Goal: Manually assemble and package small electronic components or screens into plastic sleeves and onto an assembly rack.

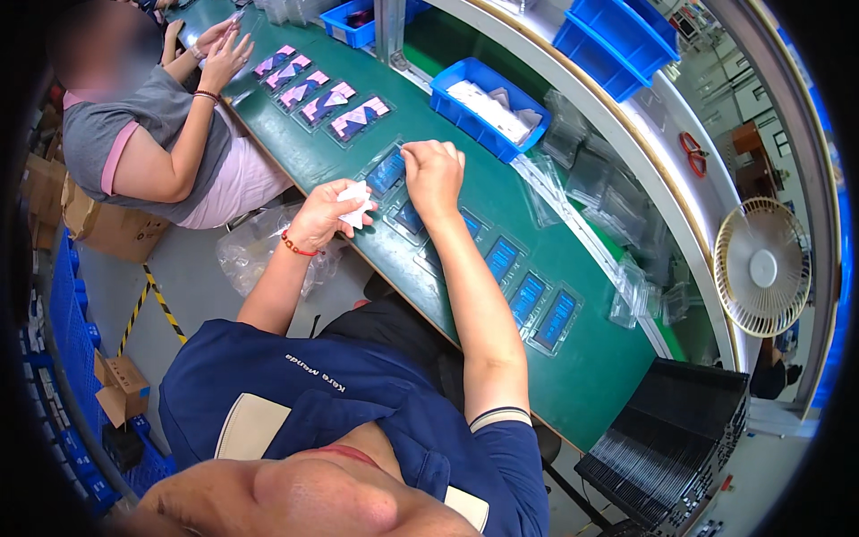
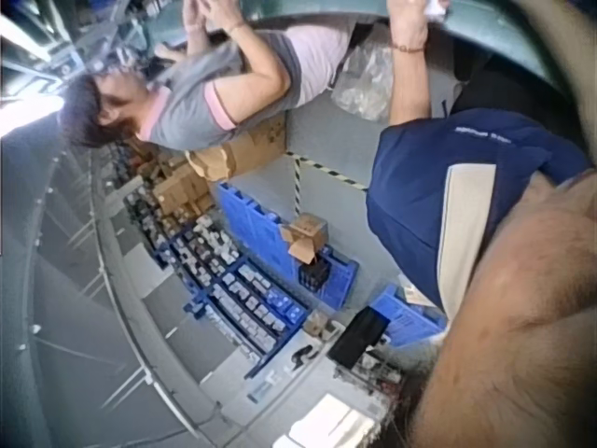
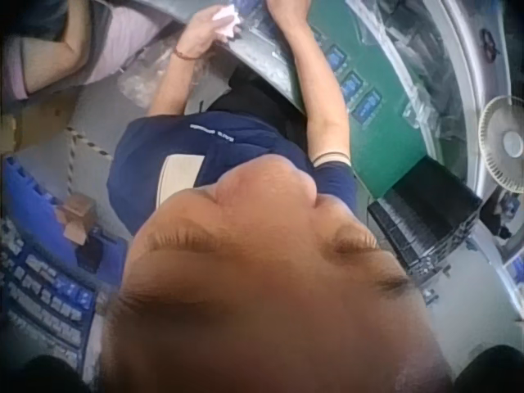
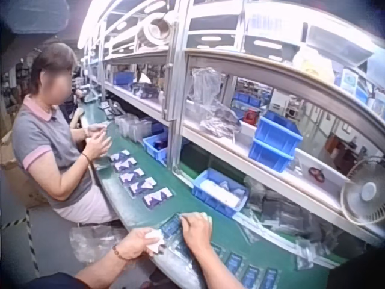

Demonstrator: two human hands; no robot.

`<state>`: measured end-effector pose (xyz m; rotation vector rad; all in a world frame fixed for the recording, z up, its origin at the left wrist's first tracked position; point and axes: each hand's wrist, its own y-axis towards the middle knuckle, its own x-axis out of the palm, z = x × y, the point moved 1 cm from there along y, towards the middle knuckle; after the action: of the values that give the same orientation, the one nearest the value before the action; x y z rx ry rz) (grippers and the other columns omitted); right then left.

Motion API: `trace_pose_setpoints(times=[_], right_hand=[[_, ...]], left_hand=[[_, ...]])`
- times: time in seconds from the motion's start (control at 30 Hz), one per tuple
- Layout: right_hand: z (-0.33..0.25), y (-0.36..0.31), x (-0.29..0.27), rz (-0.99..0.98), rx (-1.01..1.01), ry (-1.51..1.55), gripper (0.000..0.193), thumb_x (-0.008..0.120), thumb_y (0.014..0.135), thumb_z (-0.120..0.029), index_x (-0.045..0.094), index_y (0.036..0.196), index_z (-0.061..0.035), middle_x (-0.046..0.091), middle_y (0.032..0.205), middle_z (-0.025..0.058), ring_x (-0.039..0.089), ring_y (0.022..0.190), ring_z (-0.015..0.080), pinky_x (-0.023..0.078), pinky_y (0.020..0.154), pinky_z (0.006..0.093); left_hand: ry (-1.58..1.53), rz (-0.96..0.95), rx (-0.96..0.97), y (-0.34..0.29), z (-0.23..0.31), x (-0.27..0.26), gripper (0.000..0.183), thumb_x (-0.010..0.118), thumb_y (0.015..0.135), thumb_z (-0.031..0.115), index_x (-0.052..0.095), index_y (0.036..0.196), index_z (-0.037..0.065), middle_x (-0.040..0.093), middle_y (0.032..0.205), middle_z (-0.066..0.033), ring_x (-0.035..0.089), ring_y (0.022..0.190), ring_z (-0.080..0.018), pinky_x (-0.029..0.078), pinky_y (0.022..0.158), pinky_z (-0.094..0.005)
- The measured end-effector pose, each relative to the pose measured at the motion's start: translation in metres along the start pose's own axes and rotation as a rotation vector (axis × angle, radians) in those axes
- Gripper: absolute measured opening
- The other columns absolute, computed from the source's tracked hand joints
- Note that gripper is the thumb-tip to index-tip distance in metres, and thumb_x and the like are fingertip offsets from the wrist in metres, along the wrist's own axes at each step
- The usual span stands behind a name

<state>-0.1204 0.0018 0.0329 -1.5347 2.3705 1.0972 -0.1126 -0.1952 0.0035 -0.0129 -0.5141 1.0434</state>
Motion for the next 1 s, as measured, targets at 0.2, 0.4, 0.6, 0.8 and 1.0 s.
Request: trace_pose_setpoints(times=[0.2,0.4,0.6,0.8,1.0], right_hand=[[-0.016,-0.010,0.004,-0.189,-0.293,-0.474,0.018,0.067,0.081,-0.024,0.073,0.083,-0.0069,0.067,0.076,0.0092,0.059,0.082,0.0226,0.042,0.078,0.0359],[-0.010,-0.028,-0.010,-0.392,0.335,0.322,0.016,0.074,0.077,-0.013,0.069,0.084,0.0000,0.067,0.073,0.0062,0.060,0.067,0.0095,0.048,0.060,0.0264],[0.005,-0.041,-0.029,-0.339,0.410,0.326,0.008,0.071,0.078,-0.006,0.067,0.082,-0.0006,0.064,0.068,0.0022,0.056,0.062,0.0066,0.045,0.056,0.0241],[0.010,-0.047,-0.040,-0.172,0.222,-0.138,0.013,0.072,0.079,-0.012,0.066,0.086,-0.0023,0.064,0.070,0.0019,0.056,0.065,0.0089,0.044,0.059,0.0263],[-0.011,-0.052,-0.044,-0.390,0.409,0.338,0.016,0.071,0.081,-0.014,0.069,0.091,-0.0017,0.069,0.077,0.0057,0.061,0.069,0.0128,0.047,0.071,0.0302]], left_hand=[[-0.015,0.076,0.060,-0.001,0.004,-0.004,0.021,0.066,0.084,0.005,0.055,0.101,-0.002,0.066,0.085,-0.0126,0.067,0.067,-0.0167,0.050,0.041,-0.0204],[0.052,-0.003,0.051,0.007,-0.003,0.026,0.024,0.069,0.081,0.001,0.056,0.101,-0.002,0.066,0.084,-0.0108,0.066,0.066,-0.0152,0.049,0.043,-0.0206],[-0.121,-0.127,-0.002,0.006,-0.014,0.036,0.030,0.058,0.088,0.000,0.050,0.116,-0.001,0.064,0.099,-0.0144,0.066,0.082,-0.0185,0.056,0.057,-0.0244],[0.044,0.016,0.031,0.004,-0.010,0.038,0.035,0.049,0.090,-0.004,0.045,0.124,-0.001,0.062,0.102,-0.0143,0.065,0.084,-0.0187,0.057,0.061,-0.0259],[0.087,-0.212,0.128,-0.004,-0.009,0.061,0.053,0.046,0.090,-0.005,0.029,0.139,0.003,0.062,0.098,-0.0133,0.064,0.080,-0.0156,0.054,0.056,-0.0245]])
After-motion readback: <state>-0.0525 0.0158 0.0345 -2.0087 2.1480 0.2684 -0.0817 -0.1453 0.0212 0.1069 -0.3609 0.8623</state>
